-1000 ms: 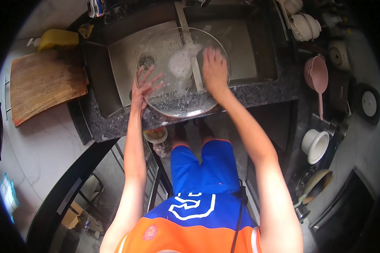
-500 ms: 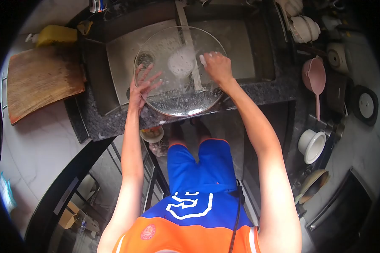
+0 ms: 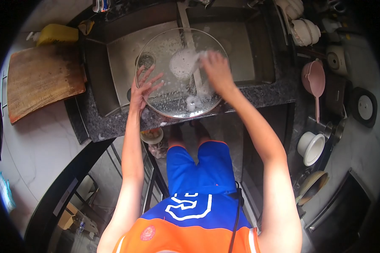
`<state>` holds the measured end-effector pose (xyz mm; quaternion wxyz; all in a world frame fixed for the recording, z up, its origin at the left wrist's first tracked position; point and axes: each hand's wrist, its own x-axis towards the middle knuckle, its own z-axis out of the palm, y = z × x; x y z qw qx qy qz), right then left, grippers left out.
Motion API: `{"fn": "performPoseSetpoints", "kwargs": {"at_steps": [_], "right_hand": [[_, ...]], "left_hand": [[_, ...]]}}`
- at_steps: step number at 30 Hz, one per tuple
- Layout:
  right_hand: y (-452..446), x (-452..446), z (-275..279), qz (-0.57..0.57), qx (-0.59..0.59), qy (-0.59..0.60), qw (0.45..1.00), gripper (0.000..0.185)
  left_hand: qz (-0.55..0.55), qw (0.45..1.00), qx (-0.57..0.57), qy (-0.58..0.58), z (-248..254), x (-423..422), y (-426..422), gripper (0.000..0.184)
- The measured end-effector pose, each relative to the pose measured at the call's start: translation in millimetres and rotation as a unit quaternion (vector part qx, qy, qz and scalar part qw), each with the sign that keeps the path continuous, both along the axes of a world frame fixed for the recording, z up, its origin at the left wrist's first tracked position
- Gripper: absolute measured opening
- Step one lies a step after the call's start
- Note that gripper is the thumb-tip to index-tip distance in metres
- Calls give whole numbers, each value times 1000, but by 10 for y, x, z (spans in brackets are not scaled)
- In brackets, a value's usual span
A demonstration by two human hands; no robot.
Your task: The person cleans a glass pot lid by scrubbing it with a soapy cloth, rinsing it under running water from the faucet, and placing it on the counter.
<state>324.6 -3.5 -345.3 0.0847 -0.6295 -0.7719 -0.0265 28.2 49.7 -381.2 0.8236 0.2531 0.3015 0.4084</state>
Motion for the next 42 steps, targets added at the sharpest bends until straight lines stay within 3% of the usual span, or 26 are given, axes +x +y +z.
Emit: {"fn": "performPoseSetpoints", "kwargs": {"at_steps": [3, 10, 17, 20, 22, 26, 28, 31, 34, 37, 39, 42], "right_hand": [[197, 106, 68, -52, 33, 70, 996, 49], [-365, -141, 59, -62, 3, 29, 998, 52], [701, -150, -268, -115, 66, 12, 991, 50], [863, -571, -478, -73, 74, 17, 994, 51], [809, -846, -405, 6, 71, 144, 987, 51], [753, -458, -398, 12, 87, 74, 993, 50], [775, -267, -191, -133, 57, 81, 986, 49], [834, -378, -258, -158, 140, 96, 973, 44], [1020, -756, -447, -160, 102, 120, 974, 47], [1091, -1353, -528, -107, 167, 177, 964, 47], [1001, -1578, -322, -68, 78, 292, 951, 47], [918, -1331, -409, 22, 59, 255, 965, 47]], "left_hand": [[0, 1000, 3, 13, 10, 6, -6, 72], [0, 1000, -4, 8, 27, 6, 19, 72], [5, 1000, -7, 9, 61, 12, 21, 74], [4, 1000, -5, 9, 42, 20, 30, 76], [2, 1000, -3, 9, 13, 30, 44, 76], [-3, 1000, -12, 24, 4, 1, 45, 75], [3, 1000, -15, 27, 9, 11, 51, 75], [4, 1000, -16, 12, 28, 8, 40, 77], [5, 1000, -14, 6, 19, 1, 27, 77], [-1, 1000, -7, 26, -48, -21, 61, 78], [-6, 999, -6, 48, -84, -33, 21, 78], [5, 999, -6, 50, -81, -20, 52, 80]]}}
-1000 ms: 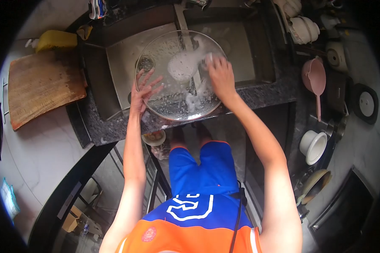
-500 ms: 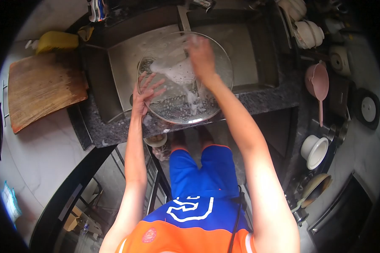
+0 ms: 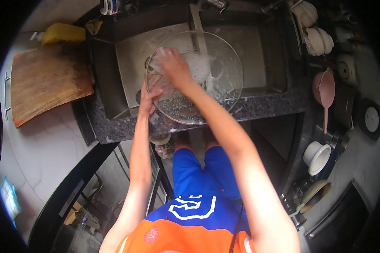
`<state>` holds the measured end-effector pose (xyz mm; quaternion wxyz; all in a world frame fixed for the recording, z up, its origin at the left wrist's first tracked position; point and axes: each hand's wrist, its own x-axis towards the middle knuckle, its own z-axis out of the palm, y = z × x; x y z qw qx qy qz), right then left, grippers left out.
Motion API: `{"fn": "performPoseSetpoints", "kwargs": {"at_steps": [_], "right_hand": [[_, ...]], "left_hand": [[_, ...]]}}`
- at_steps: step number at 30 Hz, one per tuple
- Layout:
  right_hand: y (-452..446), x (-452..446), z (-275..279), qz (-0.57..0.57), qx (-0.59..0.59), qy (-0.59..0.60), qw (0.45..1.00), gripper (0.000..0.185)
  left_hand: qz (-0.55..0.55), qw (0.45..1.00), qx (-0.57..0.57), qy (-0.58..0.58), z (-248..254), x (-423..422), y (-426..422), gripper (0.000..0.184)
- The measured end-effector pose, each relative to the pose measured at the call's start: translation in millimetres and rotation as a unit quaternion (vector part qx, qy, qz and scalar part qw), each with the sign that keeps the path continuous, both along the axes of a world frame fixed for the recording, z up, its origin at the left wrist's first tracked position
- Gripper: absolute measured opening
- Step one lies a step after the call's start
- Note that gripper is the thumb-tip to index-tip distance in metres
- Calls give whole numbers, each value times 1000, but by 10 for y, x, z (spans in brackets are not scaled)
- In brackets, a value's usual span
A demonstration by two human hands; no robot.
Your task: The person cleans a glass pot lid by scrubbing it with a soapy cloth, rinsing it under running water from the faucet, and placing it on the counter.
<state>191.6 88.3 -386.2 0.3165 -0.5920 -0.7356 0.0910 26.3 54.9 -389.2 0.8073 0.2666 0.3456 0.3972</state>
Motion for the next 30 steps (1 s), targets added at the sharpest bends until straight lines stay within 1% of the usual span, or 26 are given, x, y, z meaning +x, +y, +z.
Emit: {"fn": "performPoseSetpoints", "kwargs": {"at_steps": [1, 2, 3, 4, 6, 7, 9, 10, 11, 12, 14, 15, 16, 17, 18, 19, 21, 22, 24, 26, 27, 29, 30], "right_hand": [[9, 177, -27, 0, 0, 2, 1000, 47], [55, 425, -78, -48, 2, -67, 997, 47], [78, 583, -99, -94, 4, -136, 986, 47], [84, 639, -28, -93, 5, -137, 986, 47], [96, 705, 90, -189, 0, -64, 980, 48], [54, 626, -17, -189, -2, -65, 980, 48], [-4, 286, -247, -157, 74, -79, 982, 47], [-43, 97, -174, -77, 63, -57, 993, 47], [-115, -66, -59, 3, 51, -35, 998, 47], [-164, -139, 29, 3, 50, -34, 998, 47], [-202, -192, 162, 68, -12, 60, 996, 43], [-194, -92, 137, 65, -13, 59, 996, 43], [-165, 118, 73, 54, -12, 0, 998, 45], [-148, 340, 19, 44, -11, -58, 997, 48], [-140, 571, 36, -4, -2, -106, 994, 47], [-147, 792, 98, -52, 8, -154, 987, 46], [-359, 1045, 246, -106, -26, -130, 986, 47], [-524, 1101, 300, -105, -26, -131, 985, 47], [-891, 1094, 389, -40, -85, -102, 990, 52], [-1213, 939, 389, 22, -125, -77, 989, 55], [-1300, 795, 410, 58, -127, -49, 989, 55], [-1282, 506, 465, 126, -130, -7, 983, 56], [-1189, 395, 434, 125, -131, -5, 984, 56]], "left_hand": [[4, 1000, -9, -19, 45, 10, -3, 82], [7, 999, -19, -39, 79, 18, -8, 85], [7, 999, -18, -40, 94, 17, -6, 83], [8, 999, -18, -41, 103, 24, -2, 83], [12, 999, -19, -43, 117, 32, -4, 83], [12, 999, -20, -43, 121, 29, -14, 83], [-1, 999, -7, -33, 121, 27, -28, 82], [0, 999, -8, -32, 79, 12, -27, 82], [3, 1000, -9, 4, 2, -13, -24, 82], [6, 999, -9, 40, -47, -33, -26, 82], [0, 1000, -8, 29, -62, -43, -11, 81], [-5, 1000, -9, 18, -60, -41, -17, 80], [-6, 1000, -10, 18, -14, -17, -20, 80], [-1, 1000, -8, -13, 73, 20, -11, 80], [4, 999, -6, -44, 125, 35, -17, 80], [5, 999, -6, -45, 135, 34, -20, 80], [5, 999, -4, -48, 148, 37, -13, 80], [5, 999, -5, -49, 143, 35, -19, 80], [8, 999, -3, -51, 119, 32, -24, 79], [7, 999, -4, -52, 130, 29, -28, 79], [1, 999, -4, -53, 134, 26, -27, 79], [3, 998, -6, -55, 97, 24, -28, 78], [3, 998, -7, -58, 77, 28, -29, 78]]}}
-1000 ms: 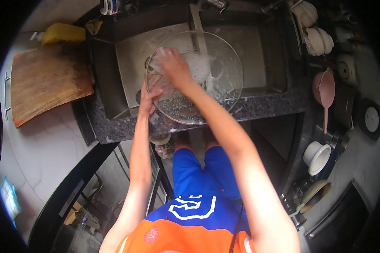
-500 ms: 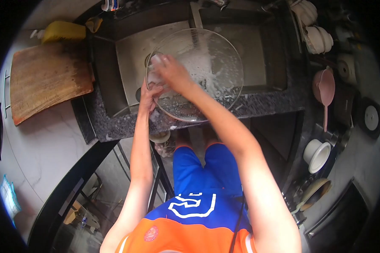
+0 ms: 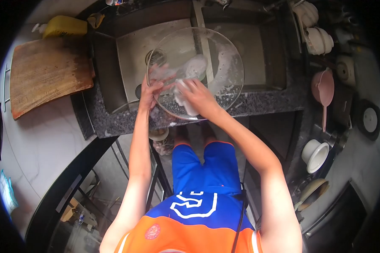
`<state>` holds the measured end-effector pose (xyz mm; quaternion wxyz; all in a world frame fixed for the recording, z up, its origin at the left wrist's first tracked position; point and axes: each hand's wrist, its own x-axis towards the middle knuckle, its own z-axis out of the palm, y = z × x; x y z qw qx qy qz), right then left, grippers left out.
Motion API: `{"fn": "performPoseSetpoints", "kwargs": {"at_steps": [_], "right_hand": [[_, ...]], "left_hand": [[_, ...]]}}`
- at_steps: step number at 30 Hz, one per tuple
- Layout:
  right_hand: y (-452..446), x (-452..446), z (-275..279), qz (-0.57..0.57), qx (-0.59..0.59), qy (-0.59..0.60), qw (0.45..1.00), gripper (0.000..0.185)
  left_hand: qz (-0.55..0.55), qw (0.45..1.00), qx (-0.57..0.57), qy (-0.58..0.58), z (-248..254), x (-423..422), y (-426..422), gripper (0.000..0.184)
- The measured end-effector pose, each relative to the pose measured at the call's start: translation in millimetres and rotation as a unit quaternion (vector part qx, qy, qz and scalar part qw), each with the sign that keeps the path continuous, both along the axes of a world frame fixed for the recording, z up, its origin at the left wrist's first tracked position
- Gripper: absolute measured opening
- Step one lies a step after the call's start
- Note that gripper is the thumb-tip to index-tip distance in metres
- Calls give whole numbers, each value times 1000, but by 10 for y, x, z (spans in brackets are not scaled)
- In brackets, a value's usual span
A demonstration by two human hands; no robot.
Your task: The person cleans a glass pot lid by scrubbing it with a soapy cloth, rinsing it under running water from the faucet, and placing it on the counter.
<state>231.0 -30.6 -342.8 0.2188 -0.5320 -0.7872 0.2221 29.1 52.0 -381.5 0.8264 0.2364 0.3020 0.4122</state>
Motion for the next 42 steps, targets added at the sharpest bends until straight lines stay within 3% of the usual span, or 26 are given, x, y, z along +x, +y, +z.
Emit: {"fn": "performPoseSetpoints", "kwargs": {"at_steps": [5, 9, 15, 19, 22, 24, 26, 29, 31, 32, 34, 37, 40, 42], "right_hand": [[847, 110, -311, -128, 82, -105, 983, 56], [655, 592, -97, -210, 119, -145, 959, 51], [-357, 177, 108, -138, -22, -29, 990, 55], [-359, 74, 265, -156, -16, 95, 983, 44], [-224, 148, 475, -286, -63, 245, 924, 40], [-113, 141, 487, -330, -101, 463, 816, 44], [-63, 235, 631, -315, -201, 537, 756, 44], [23, 258, 671, -238, -272, 590, 722, 39], [96, 53, 833, -218, -320, 670, 634, 30], [142, -45, 912, -208, -320, 671, 635, 30], [171, -302, 1074, -156, -280, 537, 780, 24], [164, -729, 1229, -116, -140, 367, 912, 41], [143, -1108, 1388, -71, 48, 244, 966, 66], [236, -1293, 1373, -69, 74, 217, 971, 69]], "left_hand": [[-8, 999, 11, 46, 34, 7, -20, 79], [5, 999, 19, 35, 75, 29, -26, 76], [61, 997, -40, -32, 60, 70, -78, 80], [87, 995, -38, 5, 448, -1, -74, 85], [107, 992, 0, 62, 866, -221, -15, 85], [134, 987, 16, 92, 1154, -387, 31, 85], [162, 980, 34, 110, 1428, -548, 64, 85], [228, 957, 59, 171, 1797, -693, 91, 87], [260, 940, 79, 204, 2018, -738, 76, 90], [270, 930, 95, 232, 2086, -767, 103, 91], [292, 906, 115, 283, 2167, -838, 181, 91], [317, 872, 135, 346, 2313, -831, 316, 88], [342, 842, 149, 388, 2456, -698, 445, 80], [311, 840, 180, 407, 2436, -700, 544, 74]]}}
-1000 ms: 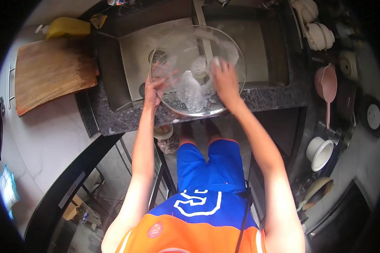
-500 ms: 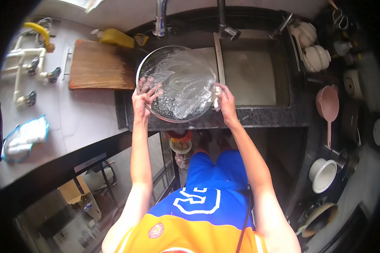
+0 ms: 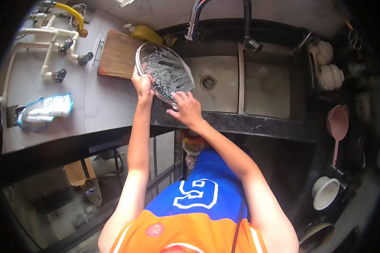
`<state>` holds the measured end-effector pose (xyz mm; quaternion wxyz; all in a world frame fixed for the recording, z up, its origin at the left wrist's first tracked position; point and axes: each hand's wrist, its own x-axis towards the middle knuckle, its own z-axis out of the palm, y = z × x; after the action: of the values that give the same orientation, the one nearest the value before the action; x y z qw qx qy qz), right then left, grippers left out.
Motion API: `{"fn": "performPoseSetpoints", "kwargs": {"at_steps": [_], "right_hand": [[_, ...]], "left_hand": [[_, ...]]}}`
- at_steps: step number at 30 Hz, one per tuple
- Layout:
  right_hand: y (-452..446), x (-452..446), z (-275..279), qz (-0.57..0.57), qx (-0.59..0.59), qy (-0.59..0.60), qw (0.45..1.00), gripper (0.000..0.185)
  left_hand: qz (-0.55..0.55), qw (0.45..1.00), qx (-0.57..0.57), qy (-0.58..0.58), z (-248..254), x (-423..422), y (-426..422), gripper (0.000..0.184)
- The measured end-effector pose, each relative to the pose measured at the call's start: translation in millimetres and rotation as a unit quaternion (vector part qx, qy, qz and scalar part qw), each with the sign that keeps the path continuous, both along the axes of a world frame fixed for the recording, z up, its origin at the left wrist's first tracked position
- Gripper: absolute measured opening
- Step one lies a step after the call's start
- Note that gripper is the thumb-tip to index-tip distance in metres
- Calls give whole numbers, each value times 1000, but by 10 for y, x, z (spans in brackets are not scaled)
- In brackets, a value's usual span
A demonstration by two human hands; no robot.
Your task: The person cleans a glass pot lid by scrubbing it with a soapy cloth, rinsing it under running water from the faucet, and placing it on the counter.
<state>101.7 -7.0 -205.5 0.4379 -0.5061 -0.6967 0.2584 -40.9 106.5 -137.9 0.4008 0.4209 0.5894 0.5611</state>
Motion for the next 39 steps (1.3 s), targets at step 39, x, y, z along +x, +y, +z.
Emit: {"fn": "performPoseSetpoints", "kwargs": {"at_steps": [39], "right_hand": [[78, 1752, -1087, -123, -309, 602, 726, 62]], "left_hand": [[-124, 875, -399, -246, -2689, 198, 340, 56]]}}
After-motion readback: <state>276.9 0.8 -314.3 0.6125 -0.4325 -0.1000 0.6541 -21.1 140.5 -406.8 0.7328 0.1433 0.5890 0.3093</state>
